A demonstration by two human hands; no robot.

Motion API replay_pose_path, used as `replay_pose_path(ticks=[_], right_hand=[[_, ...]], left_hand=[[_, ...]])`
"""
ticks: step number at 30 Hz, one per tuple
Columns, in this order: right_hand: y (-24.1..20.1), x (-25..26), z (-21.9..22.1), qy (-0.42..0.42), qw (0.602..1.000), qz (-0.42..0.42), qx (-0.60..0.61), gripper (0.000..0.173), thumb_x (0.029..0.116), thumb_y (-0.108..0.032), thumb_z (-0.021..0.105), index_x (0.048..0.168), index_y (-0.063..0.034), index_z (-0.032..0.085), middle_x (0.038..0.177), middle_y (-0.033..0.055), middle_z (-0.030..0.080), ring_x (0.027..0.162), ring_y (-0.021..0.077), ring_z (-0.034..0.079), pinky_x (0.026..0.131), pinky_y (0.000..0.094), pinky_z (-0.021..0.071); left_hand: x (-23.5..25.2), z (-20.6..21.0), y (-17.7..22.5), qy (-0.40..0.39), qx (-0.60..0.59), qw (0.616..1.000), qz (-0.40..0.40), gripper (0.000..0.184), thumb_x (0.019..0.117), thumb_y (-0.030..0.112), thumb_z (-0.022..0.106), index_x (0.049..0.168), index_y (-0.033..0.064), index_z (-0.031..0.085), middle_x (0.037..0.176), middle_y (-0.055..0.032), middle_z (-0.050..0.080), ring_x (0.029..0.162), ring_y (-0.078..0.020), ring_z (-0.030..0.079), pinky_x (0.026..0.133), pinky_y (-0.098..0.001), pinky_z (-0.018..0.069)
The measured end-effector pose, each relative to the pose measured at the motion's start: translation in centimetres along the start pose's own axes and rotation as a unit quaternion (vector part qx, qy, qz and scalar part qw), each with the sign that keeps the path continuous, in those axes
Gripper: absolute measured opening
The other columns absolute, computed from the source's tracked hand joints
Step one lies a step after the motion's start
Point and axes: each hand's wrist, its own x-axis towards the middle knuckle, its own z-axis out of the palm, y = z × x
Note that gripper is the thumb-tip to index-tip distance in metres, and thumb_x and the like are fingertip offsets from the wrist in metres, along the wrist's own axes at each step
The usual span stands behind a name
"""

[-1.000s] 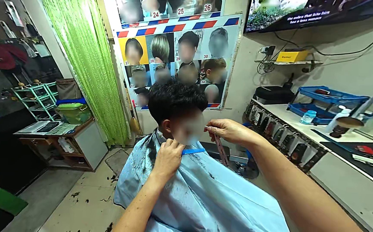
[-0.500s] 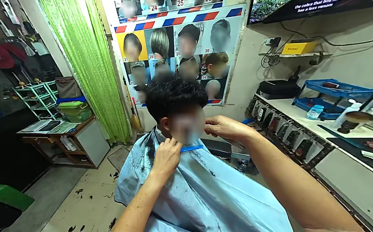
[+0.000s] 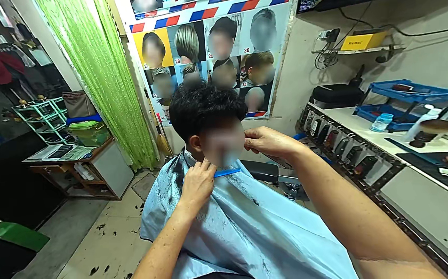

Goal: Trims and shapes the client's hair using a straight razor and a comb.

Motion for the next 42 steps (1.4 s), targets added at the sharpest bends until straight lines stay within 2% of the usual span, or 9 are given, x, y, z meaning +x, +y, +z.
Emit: replay_pose_path(ticks=[4, 8, 13, 17, 22, 28, 32, 37, 42], right_hand=[[0.0, 0.2, -0.1, -0.022, 1.0, 0.0, -0.019, 0.027, 0.1081, -0.025, 0.053, 0.1, -0.0074, 0.072, 0.075, 0.0008, 0.062, 0.059, 0.0079, 0.052, 0.057, 0.026, 0.0439], [-0.5, 0.2, -0.6, 0.005, 1.0, 0.008, -0.007, 0.025, 0.1081, -0.023, 0.053, 0.102, -0.0079, 0.073, 0.076, 0.0001, 0.064, 0.058, 0.0071, 0.052, 0.056, 0.0249, 0.0435], [-0.1, 0.4, -0.5, -0.019, 1.0, 0.0, -0.021, 0.027, 0.1082, -0.023, 0.053, 0.101, -0.0069, 0.072, 0.078, 0.0018, 0.064, 0.06, 0.0086, 0.054, 0.058, 0.0266, 0.0455], [-0.3, 0.4, -1.1, 0.009, 1.0, -0.012, -0.016, 0.026, 0.108, -0.023, 0.053, 0.1, -0.008, 0.073, 0.078, 0.0004, 0.065, 0.06, 0.0081, 0.053, 0.058, 0.0263, 0.0442], [-0.1, 0.7, -0.7, -0.02, 0.999, -0.009, -0.025, 0.026, 0.1081, -0.023, 0.053, 0.102, -0.0073, 0.073, 0.08, 0.002, 0.066, 0.062, 0.0086, 0.056, 0.06, 0.027, 0.0468], [-0.2, 0.8, -1.4, 0.007, 1.0, -0.025, -0.003, 0.024, 0.1076, -0.02, 0.053, 0.099, -0.0064, 0.071, 0.08, 0.002, 0.065, 0.061, 0.0091, 0.054, 0.058, 0.0268, 0.0447], [-0.2, 0.8, -1.0, -0.013, 1.0, -0.011, -0.014, 0.025, 0.1078, -0.023, 0.054, 0.102, -0.0071, 0.072, 0.081, 0.0019, 0.066, 0.063, 0.0086, 0.055, 0.06, 0.0267, 0.0462], [0.3, 1.2, -1.6, 0.007, 0.999, -0.035, 0.0, 0.025, 0.1078, -0.022, 0.053, 0.099, -0.0076, 0.071, 0.08, 0.0006, 0.066, 0.061, 0.008, 0.054, 0.058, 0.0266, 0.0452], [0.2, 1.1, -1.3, -0.008, 1.0, -0.024, -0.015, 0.025, 0.1077, -0.023, 0.054, 0.102, -0.007, 0.072, 0.083, 0.0018, 0.068, 0.063, 0.0087, 0.057, 0.061, 0.0275, 0.0481]], left_hand=[[0.0, 0.0, -0.1, -0.007, -0.002, 1.0, -0.002, 0.04, 0.094, 0.004, 0.058, 0.129, 0.0165, 0.072, 0.16, -0.0055, 0.046, 0.089, -0.0263, 0.069, 0.071, -0.0419, 0.0553], [0.1, 0.0, -0.2, -0.013, -0.003, 1.0, -0.002, 0.04, 0.0955, 0.005, 0.057, 0.13, 0.0176, 0.071, 0.163, -0.003, 0.041, 0.088, -0.0247, 0.069, 0.071, -0.0408, 0.0552], [0.1, -0.2, -0.2, -0.019, -0.006, 1.0, -0.004, 0.038, 0.0951, 0.006, 0.058, 0.128, 0.0162, 0.072, 0.161, -0.005, 0.044, 0.089, -0.0265, 0.069, 0.072, -0.0429, 0.0562], [0.1, -0.1, -0.3, -0.018, 0.0, 1.0, -0.002, 0.04, 0.0956, 0.006, 0.057, 0.131, 0.0173, 0.071, 0.165, -0.0022, 0.038, 0.089, -0.025, 0.069, 0.072, -0.0414, 0.0563], [0.0, -0.1, -0.2, -0.017, 0.004, 1.0, -0.004, 0.04, 0.0949, 0.005, 0.058, 0.131, 0.0164, 0.071, 0.162, -0.005, 0.043, 0.09, -0.0269, 0.069, 0.073, -0.0426, 0.0565], [0.0, -0.2, -0.2, -0.019, 0.007, 1.0, -0.004, 0.041, 0.0959, 0.006, 0.057, 0.133, 0.016, 0.069, 0.166, -0.0006, 0.037, 0.092, -0.0257, 0.069, 0.073, -0.0423, 0.0567], [0.0, -0.1, -0.3, -0.018, 0.01, 1.0, -0.004, 0.041, 0.0952, 0.006, 0.058, 0.133, 0.0157, 0.069, 0.164, -0.0036, 0.04, 0.092, -0.0265, 0.069, 0.073, -0.0425, 0.0565], [0.0, -0.1, -0.3, -0.017, 0.012, 1.0, -0.002, 0.04, 0.0971, 0.007, 0.057, 0.134, 0.0165, 0.068, 0.167, -0.0002, 0.034, 0.091, -0.0248, 0.069, 0.072, -0.0419, 0.0564], [0.1, -0.3, -0.1, -0.026, 0.01, 1.0, -0.005, 0.039, 0.0973, 0.008, 0.057, 0.133, 0.015, 0.069, 0.166, -0.0034, 0.037, 0.093, -0.0267, 0.069, 0.073, -0.0433, 0.0568]])
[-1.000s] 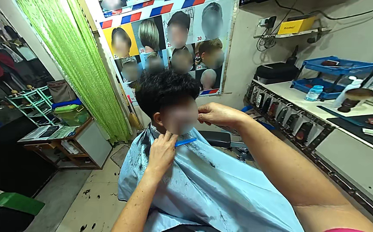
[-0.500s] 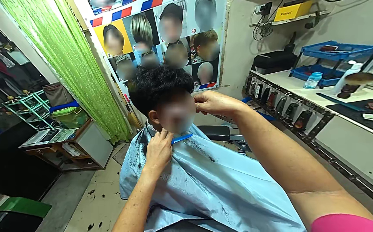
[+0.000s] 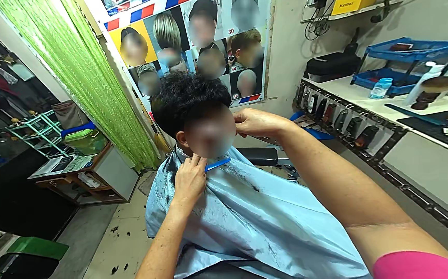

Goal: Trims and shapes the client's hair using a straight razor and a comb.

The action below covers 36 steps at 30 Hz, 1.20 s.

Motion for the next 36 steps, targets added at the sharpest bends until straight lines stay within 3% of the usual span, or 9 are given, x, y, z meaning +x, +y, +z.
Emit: replay_pose_path(ticks=[4, 11, 14, 19, 23, 27, 36], right_hand=[[0.3, 0.3, -0.5, 0.026, 0.999, -0.016, 0.018, 0.025, 0.1074, -0.023, 0.054, 0.101, -0.0068, 0.072, 0.081, 0.0019, 0.066, 0.06, 0.0087, 0.055, 0.057, 0.0261, 0.0462], [0.3, 0.3, -0.3, 0.015, 1.0, -0.011, 0.018, 0.024, 0.1071, -0.023, 0.055, 0.101, -0.0076, 0.072, 0.083, 0.0009, 0.07, 0.062, 0.0076, 0.056, 0.06, 0.0267, 0.0467], [0.5, 0.4, -0.6, 0.031, 0.999, -0.017, 0.027, 0.024, 0.1072, -0.023, 0.054, 0.102, -0.0068, 0.072, 0.081, 0.003, 0.065, 0.062, 0.0097, 0.055, 0.059, 0.0282, 0.0466], [0.3, 0.3, -0.4, 0.009, 1.0, -0.006, 0.018, 0.024, 0.1073, -0.023, 0.055, 0.101, -0.0081, 0.072, 0.085, 0.0, 0.072, 0.064, 0.0072, 0.058, 0.061, 0.0267, 0.0474], [0.6, 0.5, -0.7, 0.036, 0.999, -0.021, 0.034, 0.024, 0.1073, -0.022, 0.054, 0.101, -0.0064, 0.071, 0.081, 0.0032, 0.065, 0.063, 0.0103, 0.056, 0.06, 0.0285, 0.0479], [0.7, 0.4, -0.5, 0.026, 0.999, -0.018, 0.027, 0.024, 0.1068, -0.023, 0.055, 0.1, -0.0079, 0.072, 0.082, 0.0019, 0.07, 0.063, 0.0092, 0.058, 0.061, 0.0284, 0.0488], [0.7, 0.0, -1.4, 0.025, 0.998, -0.023, 0.051, 0.024, 0.1071, -0.024, 0.055, 0.104, -0.0065, 0.071, 0.082, 0.0036, 0.066, 0.065, 0.0102, 0.058, 0.062, 0.0283, 0.0494]], left_hand=[[0.0, 0.0, -0.1, -0.002, 0.002, 1.0, -0.001, 0.04, 0.0973, 0.008, 0.057, 0.135, 0.0158, 0.068, 0.168, -0.001, 0.033, 0.097, -0.0254, 0.069, 0.075, -0.0426, 0.0573], [0.0, -0.1, 0.1, -0.004, 0.009, 1.0, -0.002, 0.041, 0.0965, 0.008, 0.059, 0.135, 0.0155, 0.068, 0.167, -0.0018, 0.034, 0.096, -0.0258, 0.069, 0.074, -0.0428, 0.0573], [0.0, -0.1, 0.0, -0.003, 0.008, 1.0, 0.0, 0.041, 0.0964, 0.008, 0.058, 0.136, 0.015, 0.068, 0.168, -0.0005, 0.032, 0.096, -0.026, 0.069, 0.073, -0.043, 0.057], [0.1, -0.1, 0.1, -0.008, 0.011, 1.0, -0.003, 0.04, 0.0973, 0.009, 0.058, 0.136, 0.0157, 0.068, 0.167, -0.0024, 0.034, 0.095, -0.0258, 0.069, 0.074, -0.0424, 0.0571], [0.0, 0.0, 0.0, -0.004, 0.011, 1.0, 0.001, 0.039, 0.0985, 0.01, 0.057, 0.135, 0.0155, 0.068, 0.168, -0.0007, 0.032, 0.097, -0.0249, 0.069, 0.075, -0.0418, 0.057], [0.1, -0.1, 0.1, -0.006, 0.011, 1.0, -0.002, 0.04, 0.0974, 0.009, 0.057, 0.135, 0.0156, 0.068, 0.167, -0.002, 0.034, 0.097, -0.0254, 0.069, 0.075, -0.0418, 0.0573], [0.2, -0.5, 0.4, -0.01, 0.023, 1.0, -0.001, 0.038, 0.0976, 0.011, 0.057, 0.133, 0.0147, 0.069, 0.165, -0.0047, 0.038, 0.095, -0.0257, 0.07, 0.076, -0.0414, 0.0572]])
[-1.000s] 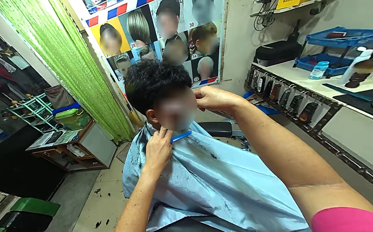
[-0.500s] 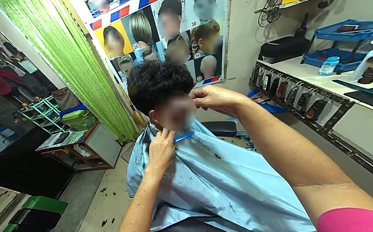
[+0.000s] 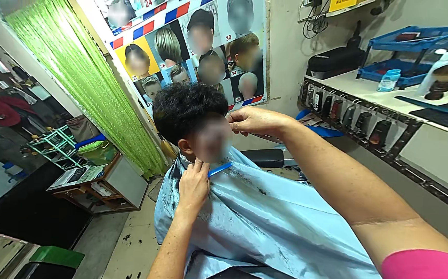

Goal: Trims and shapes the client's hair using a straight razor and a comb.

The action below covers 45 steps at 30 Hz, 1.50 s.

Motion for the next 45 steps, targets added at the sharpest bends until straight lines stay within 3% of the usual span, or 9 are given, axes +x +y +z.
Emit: replay_pose_path(ticks=[5, 9, 15, 19, 30, 39, 41, 43, 45], right_hand=[[-1.7, -2.3, -3.3, 0.061, 0.986, -0.063, 0.14, 0.022, 0.1011, -0.01, 0.049, 0.107, -0.0042, 0.069, 0.081, 0.0008, 0.062, 0.065, 0.0069, 0.054, 0.06, 0.0233, 0.0472], [-3.2, -2.6, -5.0, 0.061, 0.997, -0.032, 0.04, 0.022, 0.1024, -0.006, 0.049, 0.11, -0.0085, 0.07, 0.091, 0.0025, 0.068, 0.08, 0.0099, 0.062, 0.074, 0.027, 0.0513], [-2.3, 0.0, -3.8, -0.03, 0.997, 0.028, -0.069, 0.021, 0.1043, -0.012, 0.053, 0.101, -0.0093, 0.074, 0.084, 0.0023, 0.067, 0.072, 0.0112, 0.06, 0.068, 0.0324, 0.0494], [-1.8, 1.3, -3.0, -0.077, 0.994, 0.037, -0.068, 0.017, 0.105, -0.014, 0.056, 0.103, -0.0062, 0.072, 0.085, 0.0054, 0.067, 0.072, 0.0138, 0.06, 0.07, 0.0336, 0.0507], [-1.4, 2.2, -3.2, -0.054, 0.996, 0.026, -0.071, 0.019, 0.1054, -0.019, 0.057, 0.105, -0.0053, 0.071, 0.089, 0.0065, 0.068, 0.074, 0.015, 0.061, 0.073, 0.0351, 0.0513], [-1.4, 2.0, -3.4, -0.063, 0.994, 0.032, -0.079, 0.02, 0.1058, -0.019, 0.058, 0.105, -0.0049, 0.071, 0.088, 0.0066, 0.067, 0.074, 0.015, 0.06, 0.073, 0.0354, 0.0508], [-1.1, 0.9, -3.6, -0.084, 0.995, 0.024, -0.044, 0.018, 0.1046, -0.017, 0.059, 0.103, -0.0055, 0.072, 0.082, 0.0054, 0.065, 0.068, 0.0127, 0.057, 0.066, 0.0314, 0.049], [-0.6, -1.6, -4.2, -0.067, 0.997, -0.014, 0.047, 0.017, 0.1026, -0.012, 0.056, 0.103, -0.0052, 0.072, 0.078, 0.0029, 0.063, 0.064, 0.0094, 0.056, 0.06, 0.0257, 0.0479], [0.0, -5.1, -4.6, 0.005, 0.988, -0.064, 0.141, 0.022, 0.0998, -0.014, 0.052, 0.106, -0.0065, 0.072, 0.084, 0.0015, 0.067, 0.067, 0.0071, 0.058, 0.063, 0.0235, 0.0506]], left_hand=[[0.4, -1.1, 1.3, 0.021, 0.001, 0.999, 0.028, 0.037, 0.0972, 0.011, 0.058, 0.132, 0.0152, 0.07, 0.162, -0.0041, 0.043, 0.094, -0.0241, 0.069, 0.076, -0.0401, 0.0569], [1.7, -1.7, 2.1, 0.02, -0.006, 0.999, 0.035, 0.036, 0.0987, 0.012, 0.058, 0.133, 0.0161, 0.069, 0.165, -0.0029, 0.038, 0.095, -0.0234, 0.069, 0.076, -0.0393, 0.0572], [3.3, -1.8, 2.1, 0.014, 0.005, 0.999, 0.031, 0.035, 0.097, 0.011, 0.061, 0.131, 0.0167, 0.07, 0.162, -0.0085, 0.042, 0.098, -0.0293, 0.07, 0.077, -0.0443, 0.0591], [3.3, -1.9, 2.1, 0.004, 0.011, 1.0, 0.025, 0.036, 0.0971, 0.011, 0.059, 0.131, 0.0165, 0.07, 0.152, -0.0134, 0.053, 0.099, -0.0316, 0.071, 0.079, -0.0456, 0.0593], [2.9, -1.7, 1.7, -0.003, 0.024, 0.999, 0.031, 0.038, 0.0962, 0.009, 0.059, 0.131, 0.017, 0.07, 0.162, -0.0056, 0.042, 0.099, -0.0258, 0.071, 0.077, -0.0399, 0.0591], [2.8, -1.8, 1.6, -0.006, 0.021, 0.999, 0.044, 0.039, 0.0957, 0.007, 0.059, 0.131, 0.0182, 0.071, 0.16, -0.006, 0.046, 0.097, -0.0266, 0.071, 0.076, -0.0409, 0.0587], [2.4, -2.8, 1.2, -0.008, 0.003, 0.998, 0.057, 0.031, 0.101, 0.013, 0.057, 0.127, 0.0175, 0.073, 0.151, -0.0061, 0.056, 0.1, -0.0267, 0.072, 0.08, -0.0424, 0.0599], [2.1, -4.7, 0.0, -0.008, -0.021, 0.998, 0.056, 0.023, 0.1045, 0.024, 0.058, 0.114, 0.0142, 0.076, 0.118, -0.0056, 0.074, 0.096, -0.025, 0.075, 0.08, -0.0456, 0.0622], [2.3, -7.1, -1.8, -0.018, -0.059, 0.998, 0.021, 0.03, 0.1031, 0.034, 0.061, 0.103, 0.0075, 0.075, 0.086, -0.009, 0.075, 0.078, -0.0275, 0.074, 0.07, -0.0522, 0.0608]])
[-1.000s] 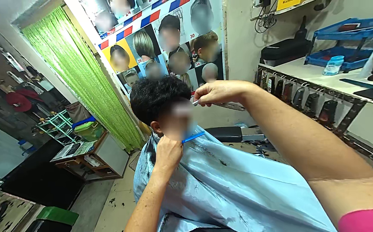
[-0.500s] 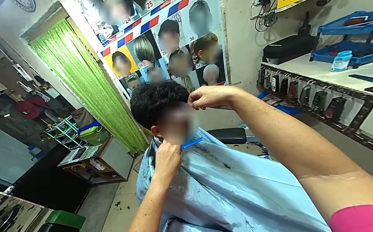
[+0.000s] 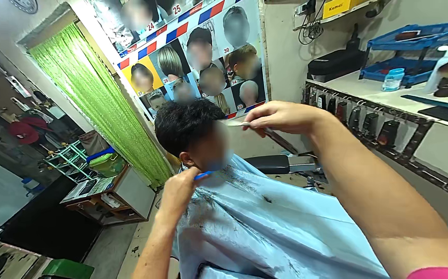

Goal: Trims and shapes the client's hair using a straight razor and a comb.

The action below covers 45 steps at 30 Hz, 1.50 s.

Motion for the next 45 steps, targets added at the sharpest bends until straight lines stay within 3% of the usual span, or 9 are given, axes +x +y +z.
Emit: replay_pose_path(ticks=[5, 8, 12, 16, 20, 23, 30, 33, 45], right_hand=[[1.1, -6.6, 0.4, 0.182, 0.975, -0.107, 0.066, 0.021, 0.1034, -0.02, 0.051, 0.112, -0.0151, 0.07, 0.096, -0.0047, 0.069, 0.084, 0.0042, 0.064, 0.08, 0.0219, 0.0559], [1.0, -9.2, 1.9, 0.253, 0.964, -0.082, 0.025, 0.024, 0.1049, -0.018, 0.049, 0.116, -0.0131, 0.07, 0.095, -0.0022, 0.071, 0.084, 0.0057, 0.066, 0.078, 0.0212, 0.0561], [0.0, -11.2, 5.0, 0.331, 0.943, -0.027, 0.008, 0.023, 0.1067, -0.017, 0.048, 0.117, -0.0119, 0.067, 0.088, -0.0031, 0.069, 0.065, 0.0006, 0.056, 0.056, 0.0146, 0.0461], [-1.5, -11.1, 9.3, 0.394, 0.918, 0.036, -0.017, 0.021, 0.1067, -0.011, 0.046, 0.118, -0.0093, 0.064, 0.094, -0.0018, 0.069, 0.065, 0.0024, 0.053, 0.058, 0.0175, 0.044], [-2.8, -7.8, 14.8, 0.388, 0.92, 0.018, -0.055, 0.023, 0.1061, -0.011, 0.046, 0.12, -0.0083, 0.065, 0.107, 0.0035, 0.071, 0.075, 0.009, 0.062, 0.063, 0.0245, 0.052], [-2.3, -4.6, 18.3, 0.381, 0.921, 0.011, -0.08, 0.024, 0.1071, -0.013, 0.048, 0.122, -0.0069, 0.066, 0.099, 0.0044, 0.071, 0.076, 0.0111, 0.063, 0.065, 0.0278, 0.0538], [-0.3, -0.2, 21.7, 0.357, 0.93, 0.072, -0.054, 0.022, 0.1085, -0.016, 0.049, 0.119, -0.007, 0.066, 0.101, 0.0058, 0.073, 0.091, 0.0151, 0.07, 0.084, 0.0352, 0.0587], [0.2, 1.0, 21.9, 0.331, 0.937, 0.108, -0.024, 0.025, 0.1091, -0.014, 0.046, 0.123, -0.0042, 0.065, 0.106, 0.0082, 0.071, 0.093, 0.0153, 0.069, 0.087, 0.0343, 0.0585], [4.1, 3.8, 22.4, 0.259, 0.95, 0.153, 0.083, 0.021, 0.1077, -0.018, 0.051, 0.11, -0.0047, 0.067, 0.083, 0.0004, 0.062, 0.069, 0.0059, 0.056, 0.066, 0.021, 0.0484]], left_hand=[[2.6, -4.8, -3.4, -0.011, -0.022, 0.999, -0.047, 0.048, 0.1101, 0.042, 0.031, 0.117, 0.0012, 0.055, 0.07, -0.0105, 0.06, 0.061, -0.03, 0.063, 0.055, -0.0539, 0.0534], [4.4, -5.4, -5.2, -0.009, 0.034, 0.999, -0.001, 0.031, 0.1099, 0.03, 0.042, 0.114, 0.0029, 0.057, 0.076, -0.012, 0.062, 0.065, -0.0312, 0.064, 0.058, -0.0544, 0.0536], [4.9, -5.3, -8.2, -0.073, 0.043, 0.995, 0.058, 0.025, 0.102, 0.031, 0.064, 0.097, 0.0069, 0.063, 0.07, -0.0095, 0.061, 0.064, -0.0299, 0.064, 0.058, -0.0545, 0.0529], [3.9, -4.7, -10.2, 0.078, -0.168, 0.982, 0.03, 0.027, 0.1027, 0.034, 0.062, 0.101, 0.0068, 0.067, 0.077, -0.0046, 0.062, 0.064, -0.0154, 0.058, 0.059, -0.0396, 0.0508], [3.6, -2.4, -10.6, 0.124, -0.371, 0.92, -0.019, 0.017, 0.1006, 0.023, 0.067, 0.11, 0.0094, 0.071, 0.087, 0.0009, 0.067, 0.064, -0.0057, 0.057, 0.059, -0.0252, 0.0499], [3.5, -0.7, -9.9, 0.116, -0.438, 0.891, -0.032, 0.015, 0.0995, 0.022, 0.069, 0.107, 0.0101, 0.074, 0.086, 0.0026, 0.069, 0.068, -0.0045, 0.06, 0.063, -0.0238, 0.0511], [4.1, 2.0, -7.6, 0.122, -0.414, 0.897, -0.093, 0.027, 0.0924, 0.04, 0.077, 0.098, 0.0131, 0.074, 0.089, -0.003, 0.066, 0.079, -0.016, 0.065, 0.073, -0.0408, 0.0558], [3.8, 2.7, -7.5, 0.114, -0.425, 0.89, -0.121, 0.022, 0.093, 0.033, 0.077, 0.098, 0.0115, 0.073, 0.09, -0.0051, 0.066, 0.078, -0.0173, 0.066, 0.074, -0.0424, 0.057], [2.5, 4.3, -8.1, 0.113, -0.509, 0.834, -0.179, 0.019, 0.0918, 0.014, 0.077, 0.108, 0.0079, 0.07, 0.092, -0.0037, 0.071, 0.076, -0.0119, 0.067, 0.07, -0.0328, 0.0569]])
